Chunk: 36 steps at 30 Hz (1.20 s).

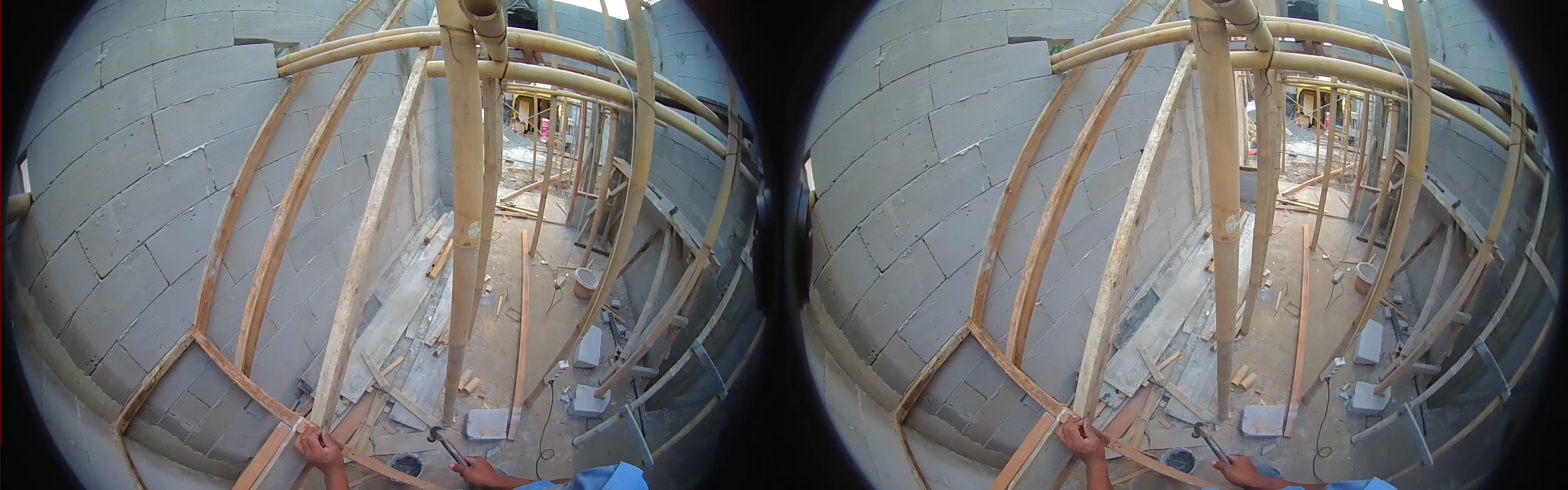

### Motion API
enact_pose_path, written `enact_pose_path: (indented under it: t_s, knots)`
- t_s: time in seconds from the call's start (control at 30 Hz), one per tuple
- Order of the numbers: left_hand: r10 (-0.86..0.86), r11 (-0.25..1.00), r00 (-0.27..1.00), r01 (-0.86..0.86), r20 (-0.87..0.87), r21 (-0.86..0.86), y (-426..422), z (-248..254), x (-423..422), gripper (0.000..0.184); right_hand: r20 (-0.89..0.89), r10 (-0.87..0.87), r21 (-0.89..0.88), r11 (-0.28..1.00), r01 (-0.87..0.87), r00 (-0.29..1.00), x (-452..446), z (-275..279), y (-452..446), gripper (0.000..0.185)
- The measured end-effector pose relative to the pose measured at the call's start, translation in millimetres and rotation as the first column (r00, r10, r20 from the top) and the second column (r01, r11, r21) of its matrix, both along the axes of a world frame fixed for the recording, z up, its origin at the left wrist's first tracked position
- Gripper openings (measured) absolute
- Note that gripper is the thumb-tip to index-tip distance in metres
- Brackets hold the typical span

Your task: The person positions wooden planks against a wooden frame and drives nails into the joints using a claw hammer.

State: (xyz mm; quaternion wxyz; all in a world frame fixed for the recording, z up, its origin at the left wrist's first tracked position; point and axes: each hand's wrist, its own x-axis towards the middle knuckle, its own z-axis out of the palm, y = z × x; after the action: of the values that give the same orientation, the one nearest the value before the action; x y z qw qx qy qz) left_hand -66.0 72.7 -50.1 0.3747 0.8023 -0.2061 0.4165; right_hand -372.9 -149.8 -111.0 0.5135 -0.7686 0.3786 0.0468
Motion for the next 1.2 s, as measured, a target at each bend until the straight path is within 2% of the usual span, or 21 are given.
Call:
enact_pose_path:
  t_s: [0.03,0.1,0.17,0.23,0.27,0.3,0.37,0.47,0.53,0.57,0.6,0.7,1.07,1.13,1.2]
  knots:
    - [0.002,1.0,1.0,-0.002,-0.007,-0.015,-1.0,1.8,-0.4,0.015,-0.034,-0.01,0.034,0.999,0.011,0.999,1.5,10.1,1.4,0.044]
    - [0.015,0.998,1.0,-0.017,-0.024,-0.059,-4.6,7.0,-4.0,0.014,0.063,0.007,-0.007,1.0,-0.007,0.998,1.0,-25.8,4.4,0.044]
    - [0.017,0.994,0.996,-0.027,-0.092,-0.104,-7.7,11.5,-6.5,0.014,0.11,0.024,-0.032,0.999,-0.021,0.994,1.1,-29.5,-3.6,0.044]
    - [0.019,0.987,0.989,-0.042,-0.149,-0.154,-10.6,18.1,-13.7,0.014,0.109,0.027,-0.019,1.0,-0.025,0.994,0.5,-9.0,-0.4,0.043]
    - [0.018,0.983,0.986,-0.048,-0.166,-0.179,-12.2,23.3,-14.9,0.013,0.154,0.013,-0.069,0.998,-0.003,0.988,-1.1,-32.4,-2.4,0.043]
    - [0.014,0.979,0.983,-0.05,-0.183,-0.199,-12.1,26.6,-14.9,0.013,0.124,0.034,-0.062,0.998,-0.026,0.992,0.1,-23.5,-3.4,0.043]
    - [-0.007,0.989,0.991,-0.012,-0.13,-0.147,-5.5,17.3,-8.3,0.013,0.058,0.07,-0.046,0.997,-0.067,0.996,-1.1,2.2,-4.0,0.043]
    - [-0.03,0.993,0.997,0.023,-0.068,-0.113,-1.4,8.4,-0.6,0.013,0.111,0.01,-0.036,0.999,-0.006,0.994,-2.6,-14.1,-4.9,0.042]
    - [-0.036,0.994,0.998,0.029,-0.06,-0.11,0.4,4.1,0.7,0.013,0.104,-0.038,0.063,0.997,0.032,0.994,-3.0,-19.9,-7.2,0.041]
    - [-0.037,0.993,0.997,0.028,-0.071,-0.113,-0.5,4.6,1.1,0.013,0.094,-0.061,0.111,0.993,0.051,0.994,-4.1,-17.5,-6.3,0.041]
    - [-0.039,0.993,0.996,0.029,-0.085,-0.115,-1.2,5.3,-0.9,0.013,-0.169,-0.019,0.06,0.998,0.029,0.985,3.2,21.0,-6.4,0.06]
    - [-0.035,0.989,0.995,0.022,-0.09,-0.145,-4.4,13.1,-5.8,0.013,-0.2,-0.006,0.039,0.999,0.014,0.98,3.3,31.9,-6.1,0.059]
    - [-0.009,0.991,1.0,0.007,-0.019,-0.135,-4.6,-0.5,-1.1,0.011,-0.216,0.114,-0.013,0.993,-0.119,0.97,1.6,6.4,-7.0,0.067]
    - [-0.007,0.995,1.0,0.006,-0.012,-0.101,-2.7,-1.2,1.8,0.011,-0.244,0.101,0.043,0.995,-0.094,0.965,8.4,35.2,0.0,0.068]
    - [-0.004,0.994,1.0,0.002,-0.022,-0.107,-1.5,-2.0,0.5,0.011,-0.23,0.12,0.031,0.993,-0.116,0.966,9.0,34.5,1.5,0.068]
